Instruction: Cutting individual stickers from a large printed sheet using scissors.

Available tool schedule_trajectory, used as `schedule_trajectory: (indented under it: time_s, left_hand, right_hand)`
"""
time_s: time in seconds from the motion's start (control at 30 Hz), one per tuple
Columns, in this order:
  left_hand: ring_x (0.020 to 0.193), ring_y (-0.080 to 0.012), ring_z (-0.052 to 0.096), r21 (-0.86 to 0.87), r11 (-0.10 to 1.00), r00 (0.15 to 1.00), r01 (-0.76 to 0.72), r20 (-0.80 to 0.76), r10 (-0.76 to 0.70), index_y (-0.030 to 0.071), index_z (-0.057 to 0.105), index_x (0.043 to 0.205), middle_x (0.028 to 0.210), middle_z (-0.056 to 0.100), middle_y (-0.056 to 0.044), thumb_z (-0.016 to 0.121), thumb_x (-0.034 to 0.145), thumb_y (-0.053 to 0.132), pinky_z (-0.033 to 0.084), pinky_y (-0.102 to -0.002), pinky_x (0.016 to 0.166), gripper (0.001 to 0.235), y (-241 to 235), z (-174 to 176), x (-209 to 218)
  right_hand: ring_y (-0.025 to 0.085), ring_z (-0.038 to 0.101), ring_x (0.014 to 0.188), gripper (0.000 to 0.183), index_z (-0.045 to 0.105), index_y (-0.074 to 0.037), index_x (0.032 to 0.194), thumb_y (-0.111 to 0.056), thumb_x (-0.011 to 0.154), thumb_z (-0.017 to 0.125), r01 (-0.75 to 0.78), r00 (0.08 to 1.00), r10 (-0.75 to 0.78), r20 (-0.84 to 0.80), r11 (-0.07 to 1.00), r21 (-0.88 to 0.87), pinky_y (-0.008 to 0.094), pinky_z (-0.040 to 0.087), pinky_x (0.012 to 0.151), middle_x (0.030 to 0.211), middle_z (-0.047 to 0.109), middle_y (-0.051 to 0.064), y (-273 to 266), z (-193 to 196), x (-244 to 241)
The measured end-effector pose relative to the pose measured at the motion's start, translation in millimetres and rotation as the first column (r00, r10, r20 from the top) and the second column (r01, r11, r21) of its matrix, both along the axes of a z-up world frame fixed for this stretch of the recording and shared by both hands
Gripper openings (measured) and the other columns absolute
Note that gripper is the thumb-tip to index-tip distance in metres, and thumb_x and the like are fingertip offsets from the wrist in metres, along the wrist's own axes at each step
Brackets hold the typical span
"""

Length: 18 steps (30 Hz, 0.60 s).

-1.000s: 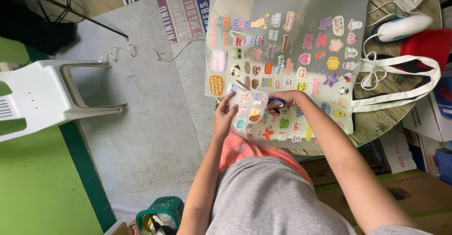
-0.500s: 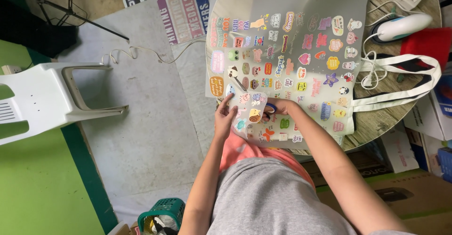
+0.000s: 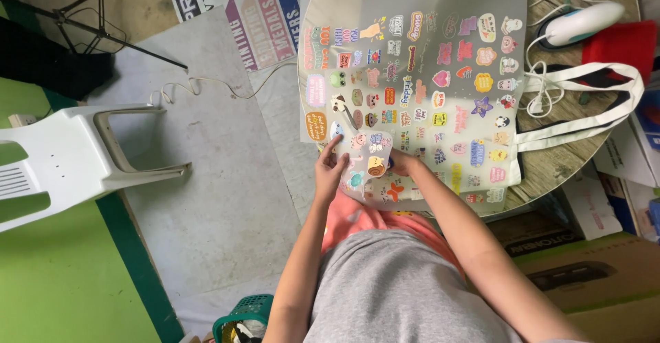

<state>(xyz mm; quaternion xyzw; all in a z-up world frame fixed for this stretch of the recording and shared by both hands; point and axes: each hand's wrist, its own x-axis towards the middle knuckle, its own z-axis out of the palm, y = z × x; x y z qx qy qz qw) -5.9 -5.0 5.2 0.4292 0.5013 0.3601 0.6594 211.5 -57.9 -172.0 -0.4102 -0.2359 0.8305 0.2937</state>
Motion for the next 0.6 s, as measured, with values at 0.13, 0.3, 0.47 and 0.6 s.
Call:
schedule_trajectory:
  time_s: [0.13,0.3,0.47,0.6]
  left_hand:
    - [0.081,-0.0024,0.055,-0.002,0.999,0.998,0.044,-0.04,-0.044,0.003,0.058,0.145,0.098,0.065,0.004,0.068,0.094,-0.003,0.049,-0.019,0.073,0.052,9.9,15.7,0.5]
    - [0.082,-0.0044,0.054,0.074,0.991,0.993,0.115,-0.048,-0.112,0.004,0.062,0.145,0.101,0.065,0.001,0.067,0.098,-0.001,0.046,-0.02,0.073,0.047,27.2,-11.4,-15.5]
    - [0.086,-0.0054,0.058,0.145,0.974,0.983,0.172,-0.092,-0.16,0.005,0.063,0.141,0.114,0.066,-0.001,0.067,0.099,0.001,0.051,-0.021,0.076,0.042,76.7,0.9,-7.0]
    - [0.077,-0.0077,0.063,0.274,0.877,0.905,0.394,-0.282,-0.318,0.003,0.062,0.131,0.128,0.063,-0.005,0.07,0.091,-0.003,0.056,-0.023,0.071,0.041,110.3,41.6,10.8]
  right_hand:
    - [0.014,0.068,0.1,0.033,0.066,-0.005,0.121,-0.014,0.09,0.069,0.145,0.988,-0.149,-0.035,0.984,-0.101,0.032,0.058,0.083,0.114,0.071,0.005,-4.2,-21.7,-10.8]
    - [0.017,0.071,0.101,0.035,0.067,-0.002,0.123,-0.024,0.096,0.062,0.234,0.965,-0.257,-0.046,0.931,-0.279,0.031,0.06,0.086,0.115,0.074,0.009,-4.1,-3.3,-17.9]
    - [0.018,0.07,0.102,0.03,0.066,0.0,0.123,-0.015,0.097,0.062,0.297,0.941,-0.327,-0.088,0.922,-0.248,0.033,0.059,0.087,0.118,0.071,0.012,-24.3,-43.0,-21.8]
    - [0.02,0.07,0.097,0.023,0.064,0.003,0.116,-0.012,0.099,0.061,0.431,0.853,-0.512,-0.096,0.796,-0.424,0.036,0.058,0.085,0.113,0.071,0.013,-72.2,-222.4,-32.4]
